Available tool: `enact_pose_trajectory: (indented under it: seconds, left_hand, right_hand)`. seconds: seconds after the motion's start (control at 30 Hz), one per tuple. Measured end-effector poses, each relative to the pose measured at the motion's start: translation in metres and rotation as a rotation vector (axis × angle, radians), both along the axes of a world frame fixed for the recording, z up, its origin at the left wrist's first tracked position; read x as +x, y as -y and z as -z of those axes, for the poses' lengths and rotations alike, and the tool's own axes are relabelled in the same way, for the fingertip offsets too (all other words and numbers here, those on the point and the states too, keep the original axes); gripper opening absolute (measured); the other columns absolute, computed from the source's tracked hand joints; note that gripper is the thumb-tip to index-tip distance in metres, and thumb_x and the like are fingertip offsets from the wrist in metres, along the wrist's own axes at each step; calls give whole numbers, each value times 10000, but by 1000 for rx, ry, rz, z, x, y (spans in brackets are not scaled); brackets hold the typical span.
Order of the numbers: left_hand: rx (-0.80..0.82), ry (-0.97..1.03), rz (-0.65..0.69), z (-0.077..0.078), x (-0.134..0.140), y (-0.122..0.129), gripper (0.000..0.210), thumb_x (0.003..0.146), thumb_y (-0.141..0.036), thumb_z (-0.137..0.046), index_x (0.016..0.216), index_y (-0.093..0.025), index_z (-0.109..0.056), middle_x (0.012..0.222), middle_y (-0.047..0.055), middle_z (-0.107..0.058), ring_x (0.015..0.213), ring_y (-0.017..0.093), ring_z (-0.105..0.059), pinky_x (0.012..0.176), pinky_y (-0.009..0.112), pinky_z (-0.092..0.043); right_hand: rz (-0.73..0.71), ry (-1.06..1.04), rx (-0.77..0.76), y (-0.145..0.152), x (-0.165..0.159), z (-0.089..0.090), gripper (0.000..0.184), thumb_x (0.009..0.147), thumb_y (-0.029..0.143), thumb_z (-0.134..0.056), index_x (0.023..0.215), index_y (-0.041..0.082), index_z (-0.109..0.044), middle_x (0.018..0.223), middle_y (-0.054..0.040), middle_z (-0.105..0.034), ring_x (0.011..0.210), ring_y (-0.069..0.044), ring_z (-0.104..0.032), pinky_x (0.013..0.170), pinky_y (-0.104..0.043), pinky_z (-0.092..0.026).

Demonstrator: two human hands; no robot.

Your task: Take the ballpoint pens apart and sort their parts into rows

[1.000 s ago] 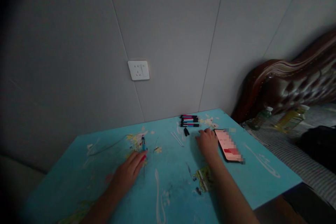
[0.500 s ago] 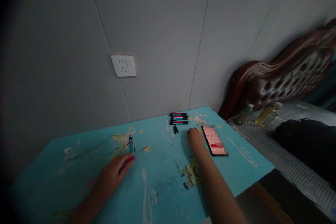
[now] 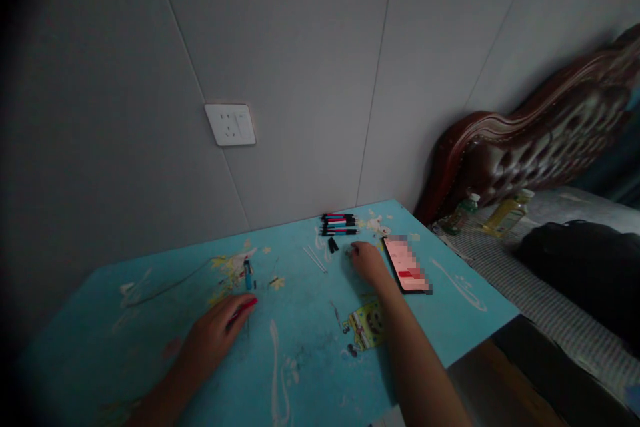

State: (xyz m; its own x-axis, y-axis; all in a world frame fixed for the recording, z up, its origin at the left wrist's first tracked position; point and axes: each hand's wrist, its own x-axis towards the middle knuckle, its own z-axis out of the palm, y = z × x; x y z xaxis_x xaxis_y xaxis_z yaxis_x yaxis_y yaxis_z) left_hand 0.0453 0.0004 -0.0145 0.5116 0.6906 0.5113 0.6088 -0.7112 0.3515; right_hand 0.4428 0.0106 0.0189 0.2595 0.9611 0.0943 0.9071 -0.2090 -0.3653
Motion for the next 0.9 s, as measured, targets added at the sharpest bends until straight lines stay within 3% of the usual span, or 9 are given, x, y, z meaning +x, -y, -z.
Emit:
enact_pose_trajectory:
  seconds: [0.23,0.6,0.9]
  left_hand:
    - [-22,2,13,-2,0,2,228,985,-317,-487,1170,-237,-593,1090,56,-686,1009,187,-657,902,328,-539]
    - [-35,-10,22,-11,5,7,248,984,-303,-490,1189,-229,-608,1114,72,-660,1027,204,-635,919,358,-536]
    - [-102,-96,228,-32,12,23,261,1000,-291,-468,1194,-242,-636,991,46,-678,892,153,-653,829,279,-547]
  right_hand:
    - [14,-32,-11,1,20,-5,378,920,201,-453,1223,166,-676,1145,-103,-716,1044,-215,-664,913,-269,-446]
    - [2,-12,-12,-1,-1,-2,303,905,304,-549,1132,195,-718,1071,-92,-727,970,-200,-665,849,-243,-439]
    - [43,10,24,-7,-7,7,314,911,359,-521,1033,145,-715,988,-149,-727,883,-229,-674,749,-275,-435]
